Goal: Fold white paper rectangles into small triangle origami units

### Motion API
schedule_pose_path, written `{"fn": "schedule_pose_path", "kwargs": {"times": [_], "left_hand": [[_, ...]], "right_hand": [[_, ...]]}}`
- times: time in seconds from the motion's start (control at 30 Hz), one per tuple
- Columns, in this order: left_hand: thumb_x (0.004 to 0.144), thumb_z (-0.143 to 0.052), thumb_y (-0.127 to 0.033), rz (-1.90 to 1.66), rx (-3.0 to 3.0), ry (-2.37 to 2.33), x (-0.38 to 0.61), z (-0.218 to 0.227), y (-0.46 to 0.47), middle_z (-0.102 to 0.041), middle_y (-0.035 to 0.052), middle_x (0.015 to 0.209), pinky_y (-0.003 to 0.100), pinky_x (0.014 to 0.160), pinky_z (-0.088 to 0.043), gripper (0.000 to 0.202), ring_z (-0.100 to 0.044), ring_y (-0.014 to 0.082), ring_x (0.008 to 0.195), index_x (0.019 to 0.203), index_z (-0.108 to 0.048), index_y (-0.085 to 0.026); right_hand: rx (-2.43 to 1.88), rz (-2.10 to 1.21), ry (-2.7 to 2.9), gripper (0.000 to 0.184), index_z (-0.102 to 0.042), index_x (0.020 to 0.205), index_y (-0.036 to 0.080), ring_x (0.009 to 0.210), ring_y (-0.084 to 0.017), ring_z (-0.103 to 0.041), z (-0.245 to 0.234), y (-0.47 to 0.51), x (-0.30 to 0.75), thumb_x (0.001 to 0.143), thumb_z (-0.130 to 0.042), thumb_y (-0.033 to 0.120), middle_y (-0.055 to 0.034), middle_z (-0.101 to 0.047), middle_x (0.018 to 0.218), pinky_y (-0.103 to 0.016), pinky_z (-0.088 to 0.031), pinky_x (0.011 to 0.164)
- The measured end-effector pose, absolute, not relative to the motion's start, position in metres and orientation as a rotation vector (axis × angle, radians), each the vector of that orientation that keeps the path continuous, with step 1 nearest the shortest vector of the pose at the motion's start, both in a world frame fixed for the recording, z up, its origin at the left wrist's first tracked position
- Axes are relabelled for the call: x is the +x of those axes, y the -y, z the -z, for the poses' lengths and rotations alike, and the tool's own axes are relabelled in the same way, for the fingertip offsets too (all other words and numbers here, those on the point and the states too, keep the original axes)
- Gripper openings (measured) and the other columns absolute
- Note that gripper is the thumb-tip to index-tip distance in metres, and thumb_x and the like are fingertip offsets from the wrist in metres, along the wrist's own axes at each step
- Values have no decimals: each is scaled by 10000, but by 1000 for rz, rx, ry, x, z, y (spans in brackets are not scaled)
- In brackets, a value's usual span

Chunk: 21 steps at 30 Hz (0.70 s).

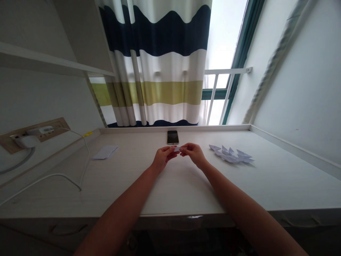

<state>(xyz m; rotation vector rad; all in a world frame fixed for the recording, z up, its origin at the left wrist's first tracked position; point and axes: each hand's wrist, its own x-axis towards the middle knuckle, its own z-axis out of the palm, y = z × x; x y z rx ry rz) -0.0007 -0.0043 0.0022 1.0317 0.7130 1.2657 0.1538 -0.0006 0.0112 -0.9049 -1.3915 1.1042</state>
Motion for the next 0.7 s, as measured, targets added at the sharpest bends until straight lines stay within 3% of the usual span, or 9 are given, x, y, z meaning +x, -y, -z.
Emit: {"fn": "schedule_pose_path", "kwargs": {"times": [0.17, 0.4, 0.7], "left_hand": [[582, -709, -207, -1288, 1080, -707, 0, -2, 4, -665, 47, 781, 316, 808, -456, 255, -609, 129, 722, 819, -658, -125], [564, -711, -205, -1353, 1044, -788, -1, -2, 1, -639, 26, 684, 300, 769, -457, 194, -583, 105, 648, 726, -659, -112], [561, -709, -187, -1348, 1025, -772, -1, -4, 2, -632, 28, 699, 278, 739, -457, 198, -578, 103, 655, 730, -642, -107]], "right_hand": [[-904, -1117, 1372, 290, -621, 680, 139, 526, -138, -598, -13, 2, 154, 537, -723, 370, -19, -632, 555, -306, -504, 581], [-851, -1131, 1403, 278, -612, 676, 144, 558, -133, -599, -10, 2, 151, 538, -724, 358, -8, -630, 575, -300, -498, 603], [-864, -1164, 1397, 243, -602, 675, 155, 546, -140, -604, -12, 4, 150, 556, -719, 331, -1, -623, 576, -313, -499, 592]]}}
